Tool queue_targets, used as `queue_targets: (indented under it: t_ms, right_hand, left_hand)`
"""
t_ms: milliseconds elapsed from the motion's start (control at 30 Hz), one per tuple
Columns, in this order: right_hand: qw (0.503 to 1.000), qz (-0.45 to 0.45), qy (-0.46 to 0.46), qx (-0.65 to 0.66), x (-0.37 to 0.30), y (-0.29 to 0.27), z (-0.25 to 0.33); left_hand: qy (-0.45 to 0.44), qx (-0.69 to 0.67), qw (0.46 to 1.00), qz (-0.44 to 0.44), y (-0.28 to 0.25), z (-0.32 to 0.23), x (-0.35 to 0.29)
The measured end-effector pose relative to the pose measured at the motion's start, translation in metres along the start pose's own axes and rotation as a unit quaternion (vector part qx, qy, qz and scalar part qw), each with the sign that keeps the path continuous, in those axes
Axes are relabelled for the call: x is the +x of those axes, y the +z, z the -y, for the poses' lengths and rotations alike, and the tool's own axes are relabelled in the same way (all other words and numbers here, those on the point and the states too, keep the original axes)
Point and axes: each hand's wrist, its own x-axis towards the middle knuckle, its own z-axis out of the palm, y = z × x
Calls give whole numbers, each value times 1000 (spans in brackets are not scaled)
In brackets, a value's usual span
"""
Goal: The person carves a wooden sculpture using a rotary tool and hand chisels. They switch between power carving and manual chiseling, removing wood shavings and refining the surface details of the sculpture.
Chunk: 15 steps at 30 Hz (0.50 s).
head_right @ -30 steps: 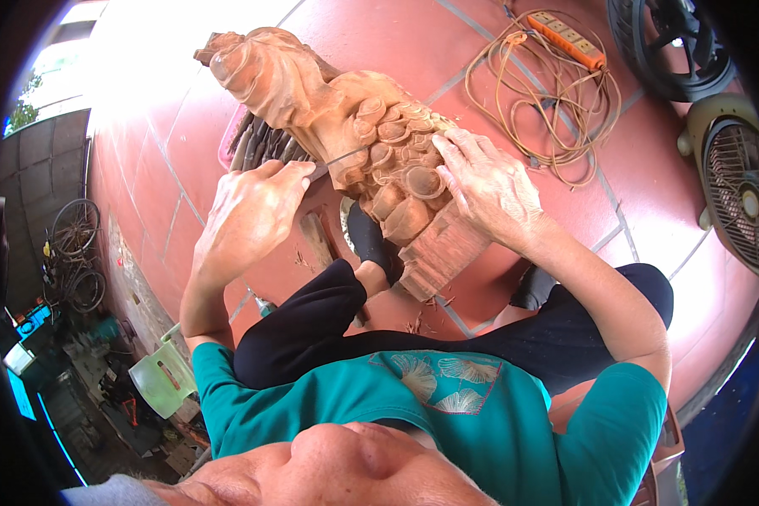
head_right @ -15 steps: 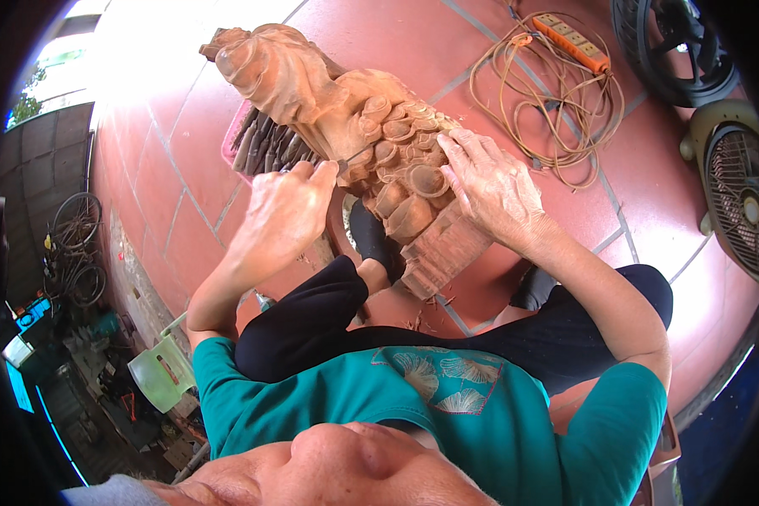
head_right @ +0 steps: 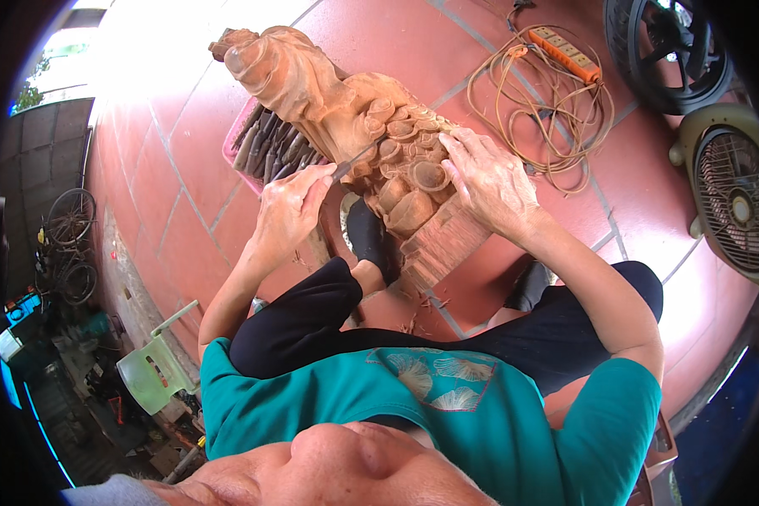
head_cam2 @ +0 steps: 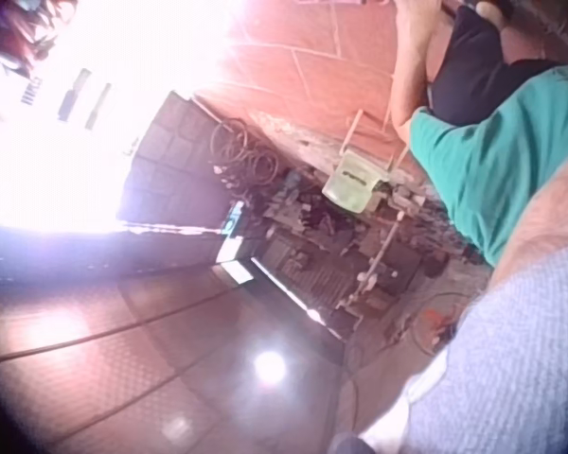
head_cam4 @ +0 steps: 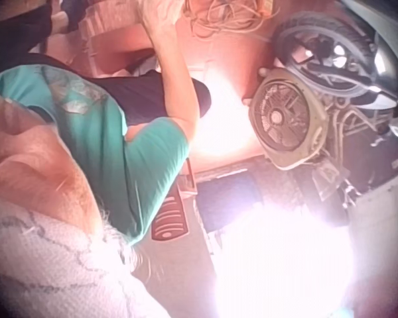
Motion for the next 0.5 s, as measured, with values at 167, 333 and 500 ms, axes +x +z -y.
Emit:
queue_targets:
  t_ms: [167,333,500]
  right_hand:
    - [1000,0,-3,12,0,-2,1]
    - [1000,2,-4,11,0,-1,1]
    - [1000,13,-2,10,0,-2,1]
  left_hand:
    - [-10,24,999,25,-7,2,3]
    - [-1,190,968,165,-41,-40,26]
    - [130,159,966,159,-39,-44,44]
